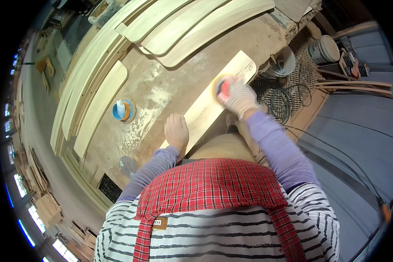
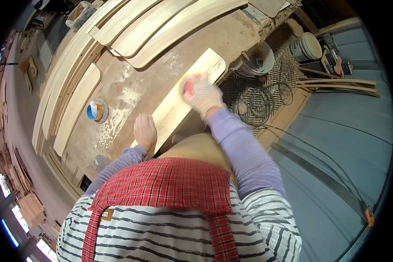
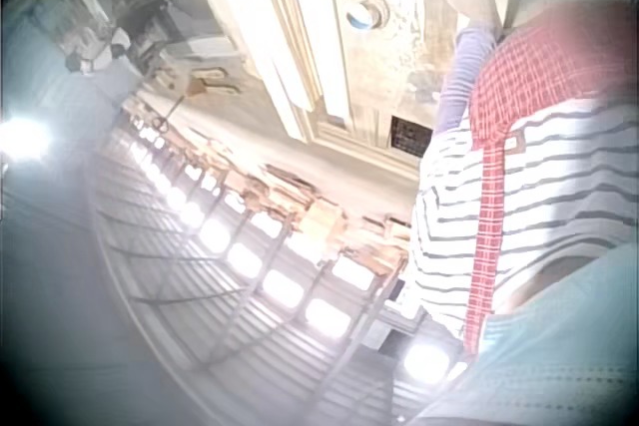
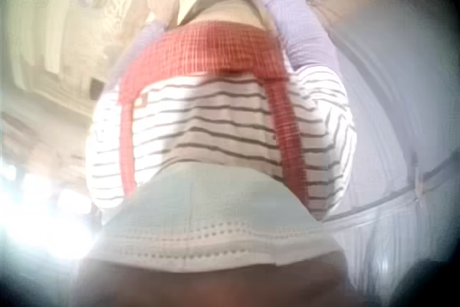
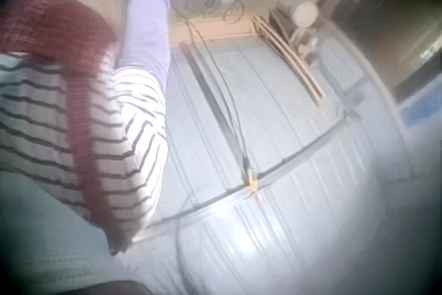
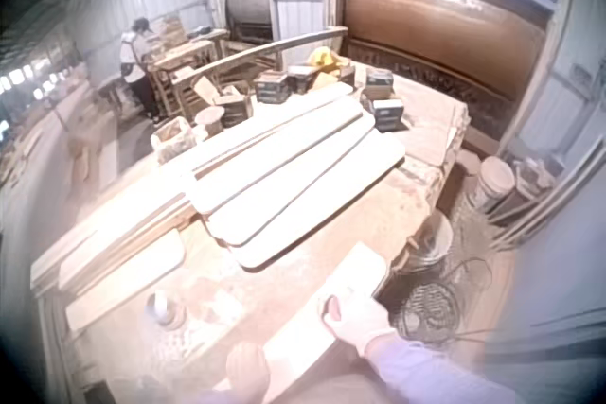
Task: The person sands wooden boards using a power sander, applies liquid from a bottle to one board, and wipes it with a cloth.
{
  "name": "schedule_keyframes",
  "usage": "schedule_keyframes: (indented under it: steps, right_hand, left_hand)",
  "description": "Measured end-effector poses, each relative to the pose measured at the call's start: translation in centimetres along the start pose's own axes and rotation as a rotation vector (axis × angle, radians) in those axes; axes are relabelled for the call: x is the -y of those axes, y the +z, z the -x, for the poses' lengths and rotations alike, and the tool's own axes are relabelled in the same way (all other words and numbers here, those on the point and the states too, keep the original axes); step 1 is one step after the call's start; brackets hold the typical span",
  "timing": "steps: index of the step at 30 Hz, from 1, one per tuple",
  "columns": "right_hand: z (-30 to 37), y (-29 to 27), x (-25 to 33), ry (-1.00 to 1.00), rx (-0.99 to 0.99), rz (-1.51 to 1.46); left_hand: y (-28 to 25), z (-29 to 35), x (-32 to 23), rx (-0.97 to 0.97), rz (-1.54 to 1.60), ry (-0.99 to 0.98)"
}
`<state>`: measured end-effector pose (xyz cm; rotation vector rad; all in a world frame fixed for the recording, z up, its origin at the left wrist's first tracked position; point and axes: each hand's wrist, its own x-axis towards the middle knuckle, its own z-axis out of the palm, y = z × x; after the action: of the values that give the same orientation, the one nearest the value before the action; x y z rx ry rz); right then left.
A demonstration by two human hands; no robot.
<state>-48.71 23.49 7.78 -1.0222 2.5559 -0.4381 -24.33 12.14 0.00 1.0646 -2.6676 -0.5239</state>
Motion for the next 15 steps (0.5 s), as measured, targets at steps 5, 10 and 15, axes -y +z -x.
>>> schedule_keyframes:
  steps: [5, 10, 15]
  right_hand:
    - [-6.4, -5.2, -6.7, 0.255, -0.142, -0.019]
    - [-1.3, -2.7, -2.0, 0.092, 0.061, -0.033]
    - [-5.3, -5.2, -6.2, 0.199, -0.113, -0.016]
  left_hand:
    - [-0.8, -0.6, -1.0, -0.002, 0.047, 0.015]
    - [-0.7, -0.3, -0.5, 0.002, 0.038, -0.010]
    - [-0.1, -0.6, -0.3, 0.009, -0.002, 0.011]
